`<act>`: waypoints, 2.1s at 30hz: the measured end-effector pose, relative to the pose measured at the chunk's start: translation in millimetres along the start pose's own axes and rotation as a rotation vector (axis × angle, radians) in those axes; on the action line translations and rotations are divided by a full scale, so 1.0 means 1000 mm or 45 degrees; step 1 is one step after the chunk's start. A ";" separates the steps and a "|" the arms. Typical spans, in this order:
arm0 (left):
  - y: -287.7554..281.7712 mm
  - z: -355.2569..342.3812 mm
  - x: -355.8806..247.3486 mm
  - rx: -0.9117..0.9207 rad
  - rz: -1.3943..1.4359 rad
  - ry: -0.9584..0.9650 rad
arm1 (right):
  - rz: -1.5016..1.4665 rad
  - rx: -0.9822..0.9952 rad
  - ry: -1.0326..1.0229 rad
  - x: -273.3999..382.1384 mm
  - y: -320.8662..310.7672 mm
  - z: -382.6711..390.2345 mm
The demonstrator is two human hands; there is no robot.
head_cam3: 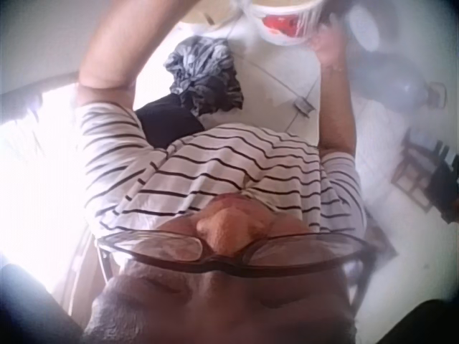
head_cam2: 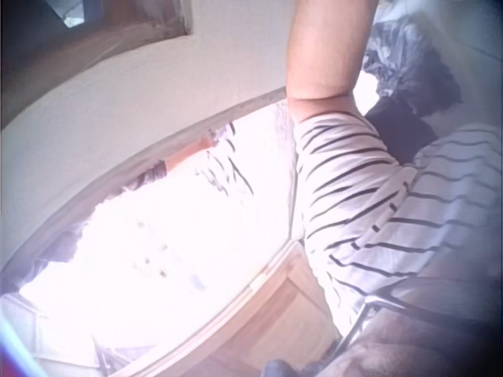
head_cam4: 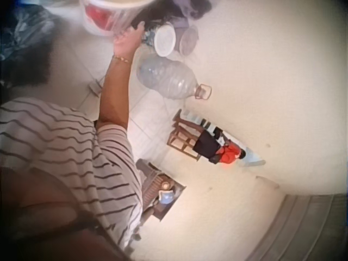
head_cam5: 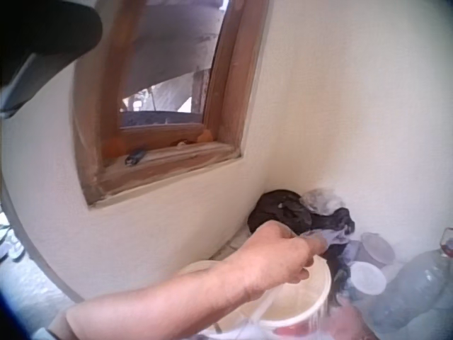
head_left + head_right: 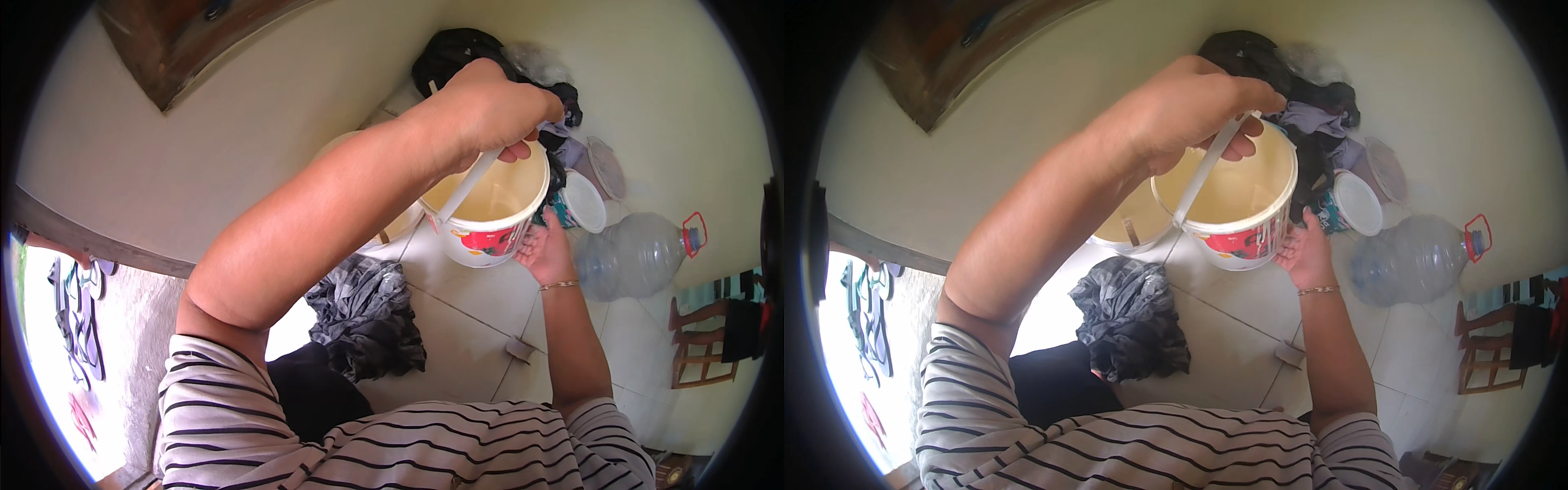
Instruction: The person mixes a light yellow liquid in a bucket using a wooden stick, occasionally pouring water from a large plastic jug into the bucket and stirring.
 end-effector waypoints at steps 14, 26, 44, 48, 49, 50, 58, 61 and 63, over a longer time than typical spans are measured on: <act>0.033 -0.018 0.025 0.083 0.383 -0.098 | -0.137 -0.100 0.155 -0.051 -0.024 -0.013; 0.028 -0.014 0.071 0.084 0.481 -0.268 | -0.054 -0.266 0.196 -0.081 -0.041 0.004; 0.122 -0.082 0.067 0.492 0.381 -0.252 | -0.352 -0.172 0.253 -0.092 -0.092 0.022; 0.142 -0.099 0.089 0.452 0.262 -0.333 | -0.364 -0.258 0.264 -0.105 -0.117 0.029; 0.150 -0.102 0.094 0.478 0.132 -0.331 | -0.356 -0.236 0.255 -0.107 -0.122 0.031; 0.156 -0.106 0.098 0.503 0.001 -0.327 | -0.347 -0.214 0.245 -0.108 -0.127 0.033; 0.209 -0.081 0.115 1.114 -1.313 -0.139 | 0.446 0.064 0.411 -0.101 -0.117 0.047; 0.191 -0.068 0.118 1.043 -1.436 0.290 | 1.092 0.312 0.759 -0.116 -0.081 0.050; 0.150 -0.058 0.093 1.117 -1.182 0.154 | 1.747 0.554 0.756 -0.118 -0.032 0.060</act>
Point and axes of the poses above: each hand's wrist, its own z-axis away from the middle knuckle, its own y-axis out of the palm, x = y × z, the point moved 1 cm from there along -z, towards the middle knuckle, and after that the axes turned 15 degrees about x, right-handed, at the moved point
